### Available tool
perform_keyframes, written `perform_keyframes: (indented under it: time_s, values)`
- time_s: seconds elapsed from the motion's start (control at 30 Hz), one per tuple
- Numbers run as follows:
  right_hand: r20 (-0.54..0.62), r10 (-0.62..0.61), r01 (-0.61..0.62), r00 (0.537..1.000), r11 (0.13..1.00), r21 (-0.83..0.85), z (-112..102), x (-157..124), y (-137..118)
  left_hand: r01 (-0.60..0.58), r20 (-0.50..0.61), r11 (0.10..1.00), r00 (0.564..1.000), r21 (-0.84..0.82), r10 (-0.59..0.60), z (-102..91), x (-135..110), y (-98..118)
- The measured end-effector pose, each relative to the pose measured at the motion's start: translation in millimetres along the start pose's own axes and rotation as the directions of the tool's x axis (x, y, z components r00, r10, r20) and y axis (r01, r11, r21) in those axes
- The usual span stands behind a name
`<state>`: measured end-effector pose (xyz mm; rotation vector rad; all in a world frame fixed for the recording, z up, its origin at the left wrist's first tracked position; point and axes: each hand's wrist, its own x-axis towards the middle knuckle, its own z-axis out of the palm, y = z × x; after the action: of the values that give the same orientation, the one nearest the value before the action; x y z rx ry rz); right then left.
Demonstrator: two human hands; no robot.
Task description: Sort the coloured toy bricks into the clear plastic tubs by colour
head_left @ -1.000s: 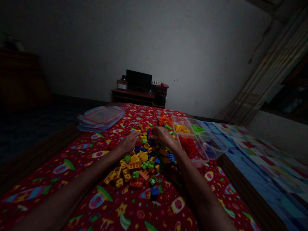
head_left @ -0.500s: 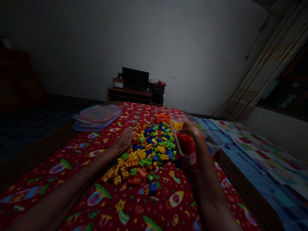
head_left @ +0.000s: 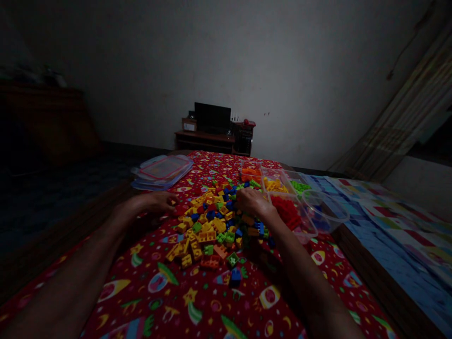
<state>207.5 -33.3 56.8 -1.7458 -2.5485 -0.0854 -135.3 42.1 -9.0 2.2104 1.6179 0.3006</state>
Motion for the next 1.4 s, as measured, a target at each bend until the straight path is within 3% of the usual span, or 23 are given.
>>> perform_keyframes:
  time_s: [0.1, 0.2, 0.3, 0.4, 0.5, 0.6, 0.7, 0.77, 0.87, 0.97, 1.13, 1.23, 1.4]
  values:
    - [0.003, -0.013, 0.013, 1.000, 1.000, -0.011, -2, -3, 3, 0.014, 0.122, 0.997, 0.993, -0.073, -0.005, 8.9, 2, 10]
    - [0.003, -0.007, 0.007, 1.000, 0.999, -0.035, -4, -3, 5, -0.017, 0.150, 0.990, 0.988, -0.139, 0.038, 10.7, 4, 17]
    - [-0.042, 0.004, -0.005, 0.999, 0.999, -0.031, -3, -3, 3, -0.003, 0.091, 0.983, 0.996, -0.181, 0.020, 3.6, 6, 20]
    - [-0.136, -0.013, 0.015, 0.991, 1.000, 0.013, 1, -3, 1, -0.013, -0.075, 0.975, 0.997, -0.221, -0.003, -5.4, 7, 28]
    - [-0.231, -0.069, 0.090, 0.970, 0.992, 0.083, 5, -2, 0, -0.081, -0.175, 0.942, 0.984, -0.327, 0.024, -4.8, 7, 53]
    - [-0.308, -0.182, 0.238, 0.934, 0.958, 0.157, 7, 3, -4, -0.153, -0.153, 0.886, 0.984, -0.438, 0.095, 7.8, 3, 87]
    - [-0.307, -0.316, 0.387, 0.898, 0.899, 0.206, 8, 7, -13, -0.191, -0.169, 0.865, 0.978, -0.465, 0.125, 22.8, -3, 118]
    - [-0.265, -0.356, 0.416, 0.896, 0.881, 0.223, 7, 8, -18, -0.172, -0.167, 0.854, 0.981, -0.491, 0.101, 29.4, -6, 130]
    - [-0.208, -0.299, 0.345, 0.931, 0.908, 0.238, 2, 6, -18, -0.173, -0.148, 0.789, 0.983, -0.589, 0.104, 32.7, -6, 134]
    - [-0.251, -0.203, 0.268, 0.947, 0.928, 0.260, -5, 5, -3, -0.214, -0.190, 0.750, 0.975, -0.626, 0.119, 30.5, -4, 127]
    - [-0.282, 0.089, -0.015, 0.955, 0.967, 0.254, -20, 0, 46, -0.227, -0.374, 0.907, 0.924, -0.354, 0.086, 26.7, -2, 122]
    - [-0.238, 0.216, -0.185, 0.947, 0.972, 0.146, -27, -9, 77, -0.288, -0.418, 0.944, 0.886, -0.161, 0.199, 31.1, -1, 124]
    - [-0.016, 0.376, -0.375, 0.927, 0.927, 0.013, -27, -23, 112, -0.488, -0.272, 0.872, 0.842, -0.017, 0.466, 48.4, 6, 121]
